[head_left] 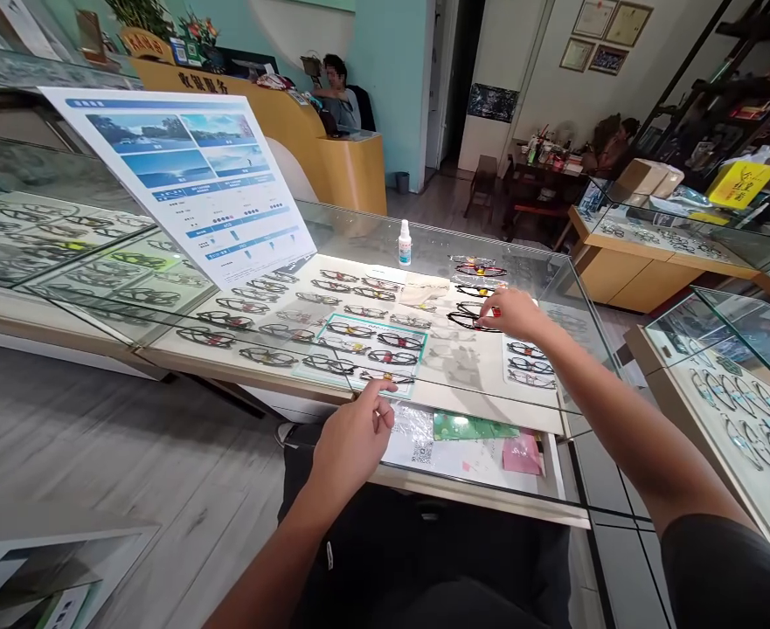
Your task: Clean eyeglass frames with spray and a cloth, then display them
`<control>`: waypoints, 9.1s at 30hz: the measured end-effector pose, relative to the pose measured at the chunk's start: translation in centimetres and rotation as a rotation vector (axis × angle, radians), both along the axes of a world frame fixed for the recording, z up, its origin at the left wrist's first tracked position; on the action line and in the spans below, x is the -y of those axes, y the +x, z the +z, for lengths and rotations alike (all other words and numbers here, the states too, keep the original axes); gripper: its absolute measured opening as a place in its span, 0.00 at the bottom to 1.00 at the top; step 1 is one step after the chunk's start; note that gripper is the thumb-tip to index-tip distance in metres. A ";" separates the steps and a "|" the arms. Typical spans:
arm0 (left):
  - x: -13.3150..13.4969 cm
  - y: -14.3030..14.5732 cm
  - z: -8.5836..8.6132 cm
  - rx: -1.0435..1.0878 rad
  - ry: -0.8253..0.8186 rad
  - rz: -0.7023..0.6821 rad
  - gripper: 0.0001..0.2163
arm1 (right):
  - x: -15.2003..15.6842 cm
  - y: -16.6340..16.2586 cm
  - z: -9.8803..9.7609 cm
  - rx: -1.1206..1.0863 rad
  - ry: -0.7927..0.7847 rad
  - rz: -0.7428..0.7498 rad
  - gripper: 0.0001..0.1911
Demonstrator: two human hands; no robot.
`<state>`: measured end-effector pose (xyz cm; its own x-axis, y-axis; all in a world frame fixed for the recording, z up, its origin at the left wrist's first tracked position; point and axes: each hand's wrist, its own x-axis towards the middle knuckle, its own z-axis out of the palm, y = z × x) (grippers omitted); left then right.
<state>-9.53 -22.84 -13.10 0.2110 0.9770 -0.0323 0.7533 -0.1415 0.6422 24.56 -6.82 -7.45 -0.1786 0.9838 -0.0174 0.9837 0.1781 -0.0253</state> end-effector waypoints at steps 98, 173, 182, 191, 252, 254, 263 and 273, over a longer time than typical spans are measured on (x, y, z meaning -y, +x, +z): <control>-0.4 0.5 0.3 -0.184 -0.029 0.077 0.19 | 2.7 -2.4 -20.8 0.077 -0.069 0.044 0.17; 0.0 0.4 0.7 -0.143 0.007 0.053 0.17 | -5.7 1.6 1.8 0.075 0.019 -0.022 0.12; 0.1 0.4 0.7 -0.153 0.024 0.048 0.16 | 9.2 -1.3 6.6 -0.350 -0.182 0.337 0.11; 0.0 0.4 0.4 -0.151 0.007 0.037 0.19 | 18.7 -3.1 2.4 -0.469 -0.592 0.226 0.09; -2.9 2.3 -0.2 -0.281 0.112 0.289 0.40 | -8.4 1.5 -21.3 0.121 -0.035 -0.030 0.15; -2.9 2.4 -0.2 -0.280 0.112 0.289 0.39 | -8.4 1.5 -21.4 0.108 -0.025 -0.039 0.14; -2.8 2.2 -0.7 -0.280 0.136 0.285 0.38 | -8.8 1.8 -20.5 -0.044 0.048 -0.110 0.16; -2.8 2.1 -0.8 -0.285 0.141 0.288 0.38 | -10.7 0.8 -21.9 -0.148 0.016 -0.073 0.20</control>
